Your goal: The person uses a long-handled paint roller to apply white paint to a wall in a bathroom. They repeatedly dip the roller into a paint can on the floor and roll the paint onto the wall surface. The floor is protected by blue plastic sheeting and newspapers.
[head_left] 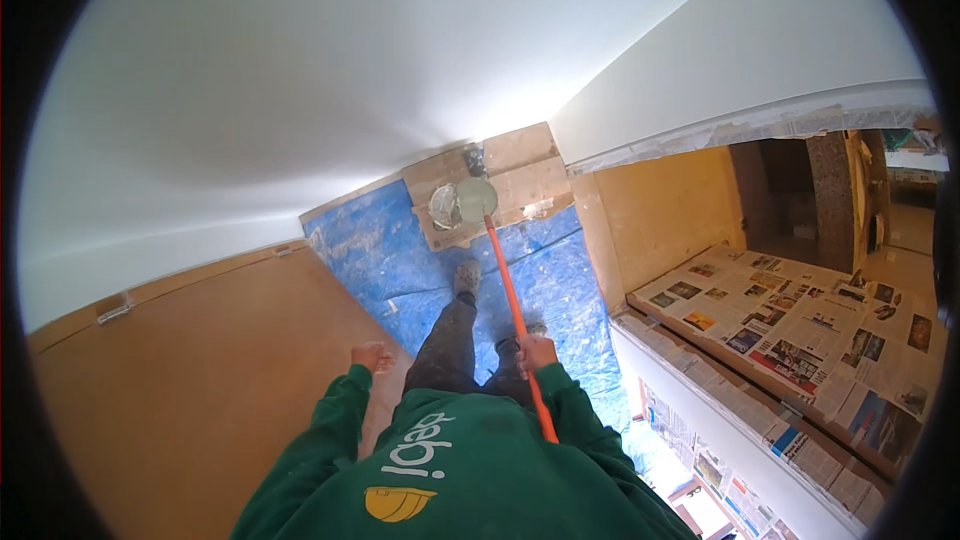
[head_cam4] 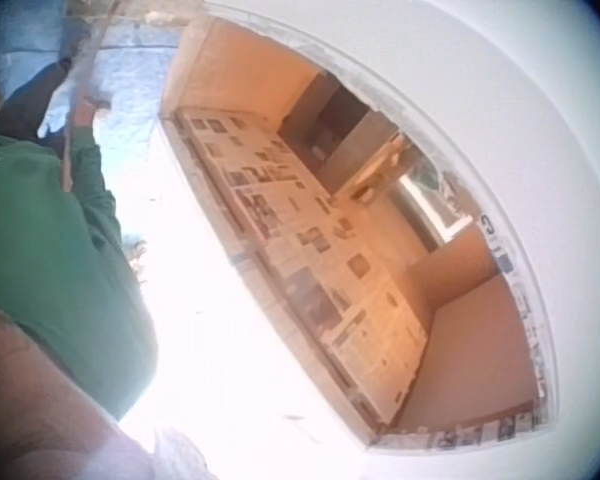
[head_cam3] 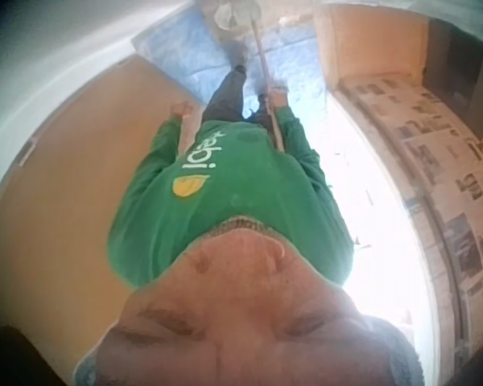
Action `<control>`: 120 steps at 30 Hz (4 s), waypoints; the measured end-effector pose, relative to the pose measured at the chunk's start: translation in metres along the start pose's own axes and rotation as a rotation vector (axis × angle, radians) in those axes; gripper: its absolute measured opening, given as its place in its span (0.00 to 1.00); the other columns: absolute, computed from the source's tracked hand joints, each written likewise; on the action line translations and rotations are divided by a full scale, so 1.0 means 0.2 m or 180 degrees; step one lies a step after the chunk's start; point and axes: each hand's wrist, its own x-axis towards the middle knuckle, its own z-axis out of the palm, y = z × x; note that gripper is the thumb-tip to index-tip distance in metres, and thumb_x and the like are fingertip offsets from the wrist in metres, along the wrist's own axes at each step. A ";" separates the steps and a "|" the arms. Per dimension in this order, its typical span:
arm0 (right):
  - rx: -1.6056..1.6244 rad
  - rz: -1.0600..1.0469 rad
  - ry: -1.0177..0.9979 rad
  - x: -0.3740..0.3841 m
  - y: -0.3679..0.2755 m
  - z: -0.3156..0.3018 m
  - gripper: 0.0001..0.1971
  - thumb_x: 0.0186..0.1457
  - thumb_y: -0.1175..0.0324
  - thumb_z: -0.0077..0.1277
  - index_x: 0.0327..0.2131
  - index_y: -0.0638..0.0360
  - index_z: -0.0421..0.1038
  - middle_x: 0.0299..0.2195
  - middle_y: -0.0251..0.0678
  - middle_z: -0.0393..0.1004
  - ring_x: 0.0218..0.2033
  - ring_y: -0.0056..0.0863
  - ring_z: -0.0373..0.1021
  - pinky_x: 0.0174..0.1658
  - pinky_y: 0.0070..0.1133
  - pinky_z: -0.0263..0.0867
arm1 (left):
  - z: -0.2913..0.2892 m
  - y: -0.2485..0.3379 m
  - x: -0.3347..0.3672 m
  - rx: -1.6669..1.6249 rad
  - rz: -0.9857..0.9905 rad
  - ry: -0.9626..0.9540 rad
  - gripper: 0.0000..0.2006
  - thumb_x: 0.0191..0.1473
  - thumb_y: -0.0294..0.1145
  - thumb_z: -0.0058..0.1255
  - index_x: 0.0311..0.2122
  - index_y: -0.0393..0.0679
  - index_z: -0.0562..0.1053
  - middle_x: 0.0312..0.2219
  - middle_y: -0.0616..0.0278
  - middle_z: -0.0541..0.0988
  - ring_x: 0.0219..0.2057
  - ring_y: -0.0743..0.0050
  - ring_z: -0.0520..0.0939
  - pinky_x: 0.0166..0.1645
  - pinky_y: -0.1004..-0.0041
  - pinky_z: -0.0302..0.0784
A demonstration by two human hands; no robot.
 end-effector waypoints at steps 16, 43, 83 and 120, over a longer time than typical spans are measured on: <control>0.0687 0.0052 -0.0072 0.11 0.09 0.03 0.09 0.53 0.62 0.43 0.32 0.56 0.64 0.16 0.31 0.62 0.10 0.19 0.57 0.11 0.21 0.55 | 0.15 0.09 0.06 0.0033 0.0206 -0.0224 0.10 0.52 0.39 0.46 0.37 0.47 0.68 0.26 0.55 0.75 0.23 0.57 0.78 0.23 0.64 0.73; 0.0660 -0.0652 -0.1598 -1.21 1.05 -1.74 0.24 0.58 0.55 0.42 0.50 0.64 0.62 0.22 0.22 0.63 0.21 0.09 0.56 0.24 0.09 0.52 | 2.15 -0.10 -1.05 -0.0482 0.1203 -0.2886 0.21 0.53 0.36 0.45 0.50 0.36 0.62 0.43 0.48 0.71 0.43 0.49 0.76 0.42 0.58 0.75; 0.0021 -0.1607 0.0186 -0.79 0.64 -1.98 0.20 0.58 0.57 0.42 0.49 0.58 0.65 0.15 0.24 0.59 0.12 0.12 0.56 0.14 0.14 0.52 | 2.99 0.75 -0.89 0.0626 0.2855 -0.0924 0.12 0.47 0.34 0.51 0.29 0.32 0.73 0.22 0.54 0.77 0.22 0.66 0.81 0.21 0.69 0.77; -0.1585 -0.1091 0.1039 0.89 0.01 -1.39 0.17 0.54 0.57 0.35 0.32 0.56 0.72 0.31 0.50 0.73 0.35 0.54 0.68 0.40 0.41 0.63 | 2.07 0.50 -0.02 0.0029 0.1246 -0.1576 0.12 0.48 0.37 0.52 0.33 0.38 0.73 0.26 0.57 0.77 0.24 0.67 0.80 0.22 0.69 0.72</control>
